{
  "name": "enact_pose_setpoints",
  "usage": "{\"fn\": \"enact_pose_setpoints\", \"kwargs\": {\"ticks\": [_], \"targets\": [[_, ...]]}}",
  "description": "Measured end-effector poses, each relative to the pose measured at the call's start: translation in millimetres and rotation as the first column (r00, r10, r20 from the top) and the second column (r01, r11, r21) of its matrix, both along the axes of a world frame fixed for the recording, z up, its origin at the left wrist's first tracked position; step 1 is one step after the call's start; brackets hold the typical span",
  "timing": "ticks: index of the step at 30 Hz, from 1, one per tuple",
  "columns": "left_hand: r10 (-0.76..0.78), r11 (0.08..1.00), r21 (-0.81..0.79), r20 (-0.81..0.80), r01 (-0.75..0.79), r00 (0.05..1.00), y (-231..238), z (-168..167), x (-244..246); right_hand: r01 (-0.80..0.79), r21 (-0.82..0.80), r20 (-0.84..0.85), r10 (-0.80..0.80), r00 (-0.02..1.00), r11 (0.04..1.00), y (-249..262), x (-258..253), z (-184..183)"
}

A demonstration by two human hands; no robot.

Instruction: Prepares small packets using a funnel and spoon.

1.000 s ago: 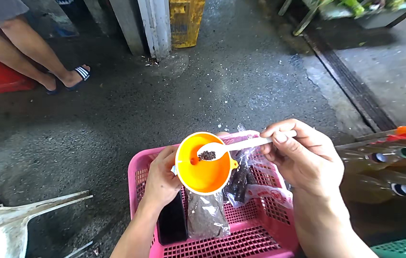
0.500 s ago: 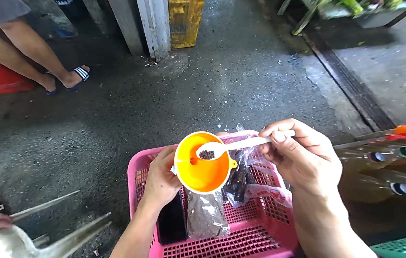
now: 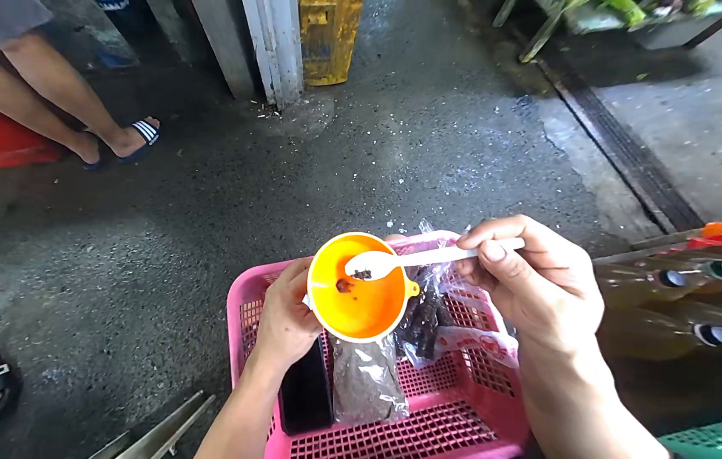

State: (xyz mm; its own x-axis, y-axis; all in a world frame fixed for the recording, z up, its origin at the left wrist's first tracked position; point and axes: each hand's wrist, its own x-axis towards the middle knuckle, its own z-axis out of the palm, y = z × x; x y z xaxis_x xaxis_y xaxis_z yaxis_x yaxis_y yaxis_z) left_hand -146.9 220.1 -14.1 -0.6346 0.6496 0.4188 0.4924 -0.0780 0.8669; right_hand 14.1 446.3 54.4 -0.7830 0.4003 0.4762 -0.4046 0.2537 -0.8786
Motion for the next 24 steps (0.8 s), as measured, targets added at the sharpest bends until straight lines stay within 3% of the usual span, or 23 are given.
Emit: {"fn": "enact_pose_setpoints", "kwargs": {"ticks": [9, 15, 20, 24], "targets": [[0.029, 0.999, 0.024, 0.021, -0.029, 0.999, -1, 5, 2, -0.077, 0.184, -0.073, 0.092, 0.993, 0.98, 1, 6, 0], [0.02, 0.991, 0.133, 0.046, -0.026, 0.999, -4, 15, 2, -0.022, 0.202, -0.181, 0.059, 0.982, 0.979, 1, 11, 5], [0.07, 0.984, 0.154, 0.155, -0.094, 0.985, -10, 41, 4, 0.09, 0.09, -0.27, -0.062, 0.961, 0.992, 2, 12, 9], [0.077, 0.974, 0.192, 0.207, -0.118, 0.975, -9, 67, 3, 0.132, -0.146, -0.275, -0.168, 0.946, 0.98, 7, 17, 6]]}}
